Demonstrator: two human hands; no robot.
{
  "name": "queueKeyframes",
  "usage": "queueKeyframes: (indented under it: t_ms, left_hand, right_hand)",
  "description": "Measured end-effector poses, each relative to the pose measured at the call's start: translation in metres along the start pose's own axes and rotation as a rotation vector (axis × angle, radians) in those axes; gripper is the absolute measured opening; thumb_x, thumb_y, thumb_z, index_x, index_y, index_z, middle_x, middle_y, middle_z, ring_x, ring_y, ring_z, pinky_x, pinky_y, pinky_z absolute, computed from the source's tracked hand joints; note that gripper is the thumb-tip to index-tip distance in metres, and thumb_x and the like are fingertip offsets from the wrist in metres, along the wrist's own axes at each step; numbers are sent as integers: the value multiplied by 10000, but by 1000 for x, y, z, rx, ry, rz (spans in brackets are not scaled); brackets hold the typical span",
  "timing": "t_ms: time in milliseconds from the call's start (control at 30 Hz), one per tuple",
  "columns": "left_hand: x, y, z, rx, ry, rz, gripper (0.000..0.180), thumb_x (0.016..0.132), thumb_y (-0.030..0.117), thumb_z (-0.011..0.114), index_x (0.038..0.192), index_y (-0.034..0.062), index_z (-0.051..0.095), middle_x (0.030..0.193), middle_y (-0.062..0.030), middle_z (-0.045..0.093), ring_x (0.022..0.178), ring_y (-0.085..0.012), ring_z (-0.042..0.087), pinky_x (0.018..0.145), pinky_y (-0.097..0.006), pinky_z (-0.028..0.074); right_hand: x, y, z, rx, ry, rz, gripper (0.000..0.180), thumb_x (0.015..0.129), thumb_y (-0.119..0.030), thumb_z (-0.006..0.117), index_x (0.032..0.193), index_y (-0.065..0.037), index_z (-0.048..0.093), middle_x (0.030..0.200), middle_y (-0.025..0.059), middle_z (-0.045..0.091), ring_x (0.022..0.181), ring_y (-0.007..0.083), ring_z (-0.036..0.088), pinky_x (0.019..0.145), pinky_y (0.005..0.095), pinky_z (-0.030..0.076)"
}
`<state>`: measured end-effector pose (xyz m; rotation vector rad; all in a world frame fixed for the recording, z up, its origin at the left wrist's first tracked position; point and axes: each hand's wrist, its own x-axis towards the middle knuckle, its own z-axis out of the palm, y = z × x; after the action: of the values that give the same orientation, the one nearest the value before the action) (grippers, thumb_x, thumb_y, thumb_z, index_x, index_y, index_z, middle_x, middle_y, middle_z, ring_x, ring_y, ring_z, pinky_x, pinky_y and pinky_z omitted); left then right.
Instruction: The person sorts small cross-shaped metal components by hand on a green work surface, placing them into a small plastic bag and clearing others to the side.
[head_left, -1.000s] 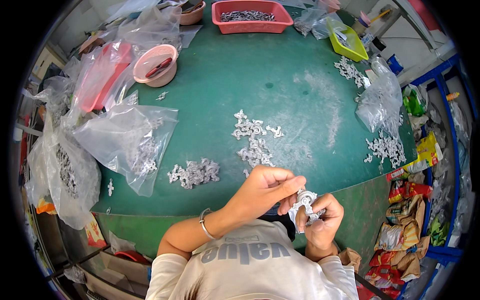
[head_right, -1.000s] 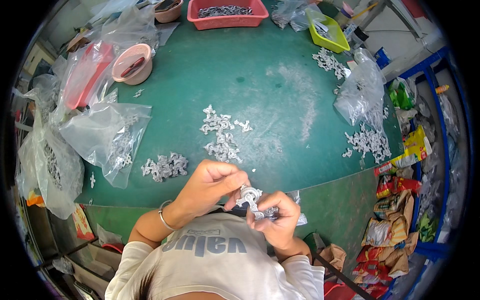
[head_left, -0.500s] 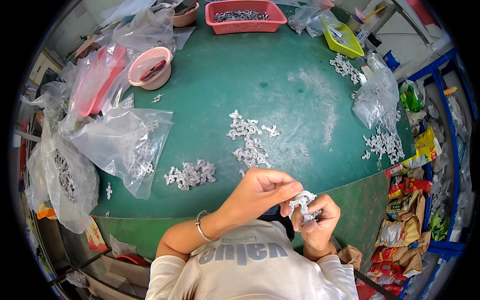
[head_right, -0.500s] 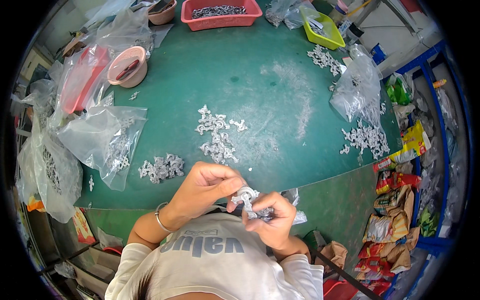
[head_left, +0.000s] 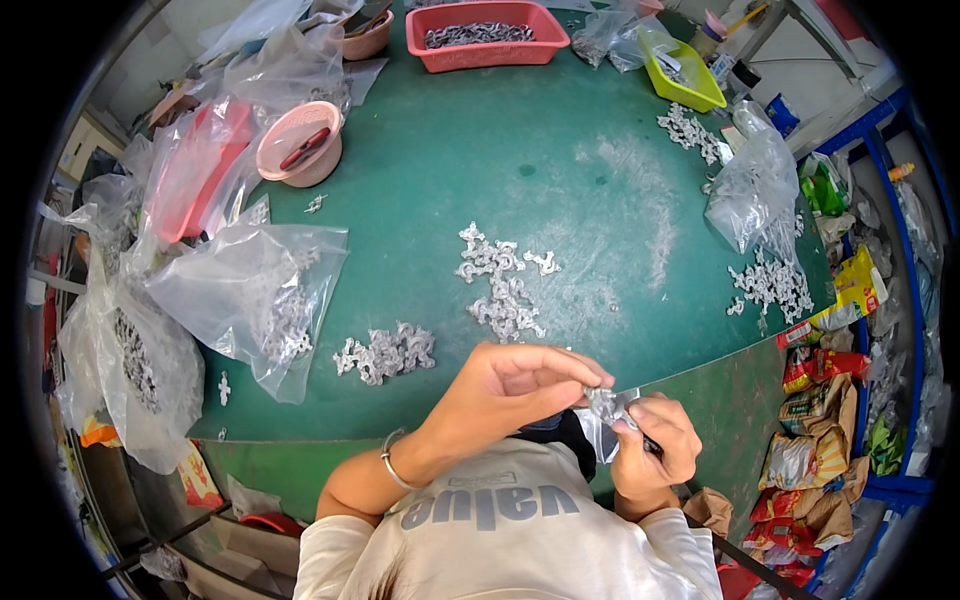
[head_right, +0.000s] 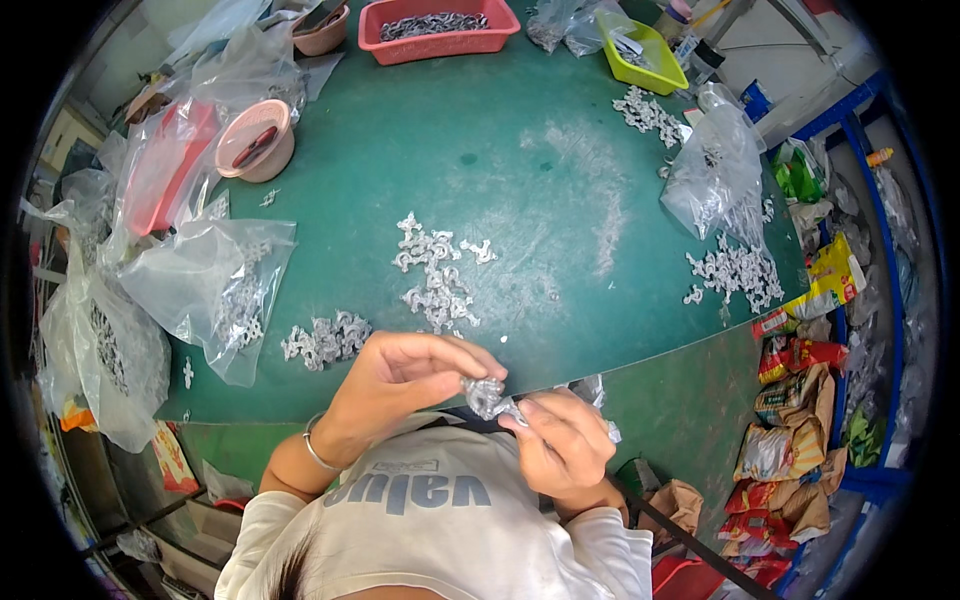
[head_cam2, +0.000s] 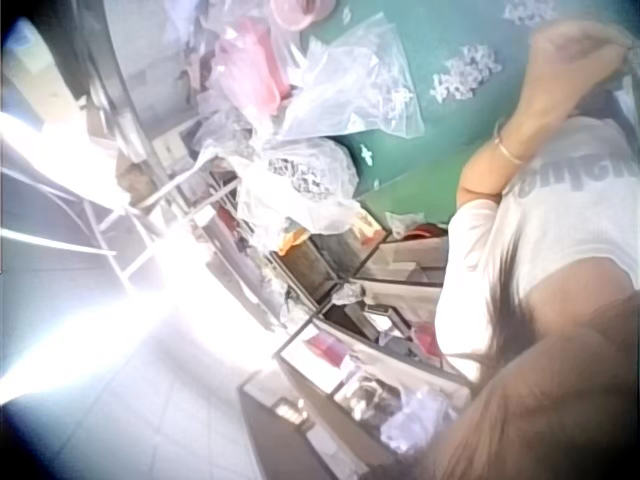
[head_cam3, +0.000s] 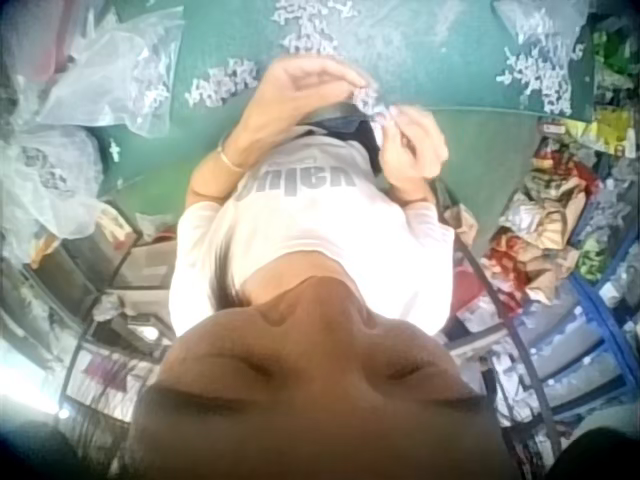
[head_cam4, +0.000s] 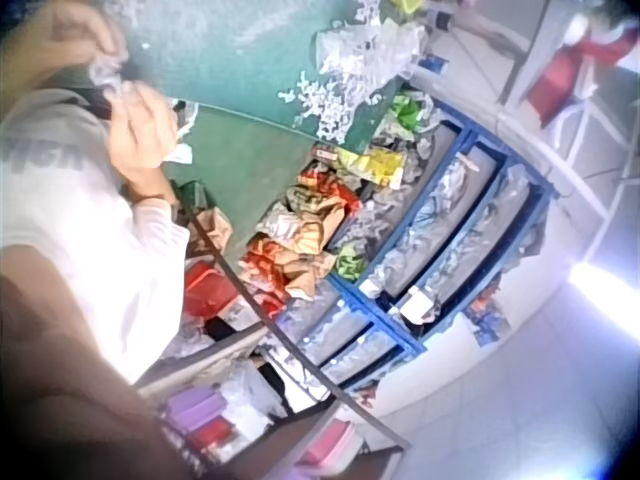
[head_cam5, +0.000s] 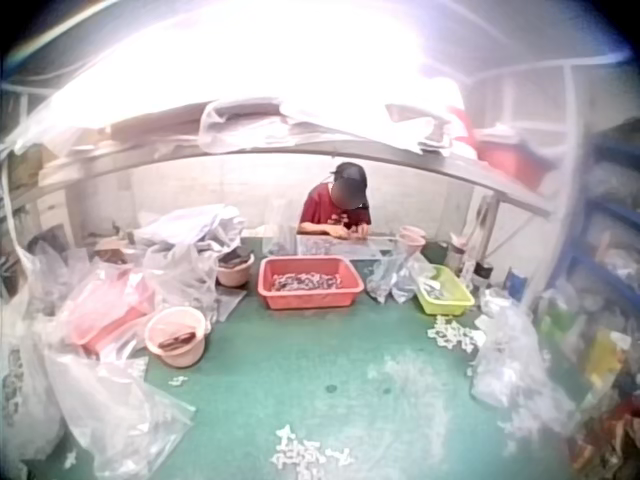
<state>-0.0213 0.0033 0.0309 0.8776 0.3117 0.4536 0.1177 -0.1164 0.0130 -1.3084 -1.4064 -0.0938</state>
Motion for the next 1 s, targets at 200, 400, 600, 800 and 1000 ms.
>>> queueKeyframes:
  t_ms: [200, 400, 600, 800, 1000]
  left_hand:
    - [-5, -2, 2, 10, 101, -30, 203, 773, -85, 528, 961, -66, 602, 1041, -180, 586, 955, -215, 578, 829, -297, 464]
    - [-6, -3, -2, 38, 76, 8, 199, 817, -17, 559, 1010, -55, 589, 999, -112, 616, 898, -140, 589, 812, -250, 465]
    - [-6, -4, 0, -29, 111, 1, 184, 779, -57, 569, 960, -53, 604, 972, -142, 615, 865, -156, 593, 766, -263, 480]
    - [-7, -6, -2, 15, 135, -14, 169, 790, -48, 563, 954, -47, 605, 949, -125, 620, 827, -131, 592, 722, -243, 487]
    - [-7, -2, 2, 8, 147, -21, 156, 791, -35, 571, 943, -54, 602, 891, -120, 629, 773, -120, 598, 690, -230, 488]
  right_hand:
    - [3, 6, 0, -77, -45, -137, 343, 593, 59, 738, 892, 10, 577, 731, 124, 589, 524, 205, 573, 433, 273, 433]
    - [6, 2, 2, -19, -54, -53, 314, 591, 49, 747, 852, 0, 578, 713, 120, 592, 515, 198, 573, 441, 268, 438]
    - [3, 1, 3, -14, -48, 24, 308, 582, 27, 766, 819, -3, 573, 705, 131, 598, 522, 202, 577, 465, 270, 452]
    - [2, 2, 1, 197, -88, 211, 307, 588, 6, 775, 817, 1, 571, 721, 140, 609, 595, 181, 598, 523, 252, 463]
    - [-8, 0, 4, 490, -8, 513, 296, 612, -6, 771, 804, 7, 546, 742, 144, 616, 655, 163, 616, 577, 242, 477]
